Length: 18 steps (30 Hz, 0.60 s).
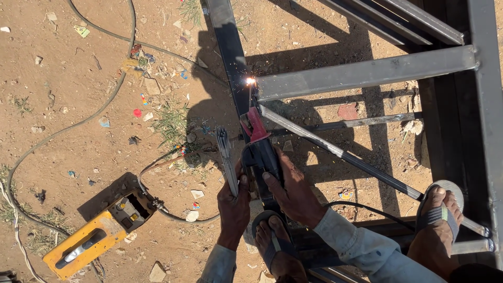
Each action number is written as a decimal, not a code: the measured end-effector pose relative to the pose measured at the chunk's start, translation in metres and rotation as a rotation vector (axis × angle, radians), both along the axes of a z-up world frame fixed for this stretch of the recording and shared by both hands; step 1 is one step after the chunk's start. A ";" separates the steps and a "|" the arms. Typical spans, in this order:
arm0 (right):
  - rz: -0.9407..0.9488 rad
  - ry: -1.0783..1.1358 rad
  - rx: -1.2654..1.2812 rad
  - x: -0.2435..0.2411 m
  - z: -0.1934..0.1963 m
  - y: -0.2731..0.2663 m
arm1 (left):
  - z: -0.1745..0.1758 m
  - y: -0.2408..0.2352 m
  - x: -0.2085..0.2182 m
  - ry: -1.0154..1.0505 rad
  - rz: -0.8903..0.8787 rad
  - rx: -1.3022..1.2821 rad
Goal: Arc welding metal frame sections together in an outdoor workshop.
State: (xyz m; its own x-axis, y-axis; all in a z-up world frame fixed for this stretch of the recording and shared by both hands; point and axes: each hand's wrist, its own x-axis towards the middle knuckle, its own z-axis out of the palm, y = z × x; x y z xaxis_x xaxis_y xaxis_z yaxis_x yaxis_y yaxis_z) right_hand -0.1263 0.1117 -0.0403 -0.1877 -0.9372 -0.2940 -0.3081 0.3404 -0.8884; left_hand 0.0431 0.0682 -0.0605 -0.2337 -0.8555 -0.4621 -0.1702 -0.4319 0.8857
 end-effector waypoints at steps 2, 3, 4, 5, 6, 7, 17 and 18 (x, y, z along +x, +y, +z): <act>0.002 0.002 -0.030 0.000 0.003 -0.002 | -0.001 0.000 0.000 -0.010 -0.001 -0.015; 0.001 0.001 -0.030 0.000 0.003 -0.003 | -0.003 0.000 0.001 -0.010 -0.001 -0.014; -0.016 -0.046 0.143 0.000 0.004 -0.003 | -0.005 0.001 0.001 -0.028 -0.002 -0.017; -0.031 -0.094 0.316 0.000 0.004 -0.003 | -0.006 0.001 0.002 -0.046 -0.003 -0.019; -0.031 -0.095 0.317 0.000 0.001 -0.001 | -0.005 0.000 0.001 -0.046 -0.003 -0.019; -0.008 -0.015 0.126 0.000 -0.003 0.001 | -0.003 0.000 0.001 -0.044 -0.007 -0.036; 0.015 0.055 -0.001 0.000 -0.008 0.002 | -0.004 -0.001 0.001 -0.024 -0.002 -0.001; 0.015 0.055 -0.001 0.000 -0.009 0.002 | -0.005 -0.001 0.000 -0.024 -0.003 0.000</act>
State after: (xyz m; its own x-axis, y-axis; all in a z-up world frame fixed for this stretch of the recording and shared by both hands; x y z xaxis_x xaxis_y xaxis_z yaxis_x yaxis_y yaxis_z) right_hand -0.1264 0.1136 -0.0490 -0.1898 -0.9402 -0.2828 -0.3615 0.3348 -0.8702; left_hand 0.0436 0.0675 -0.0655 -0.2246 -0.8551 -0.4673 -0.1926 -0.4311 0.8815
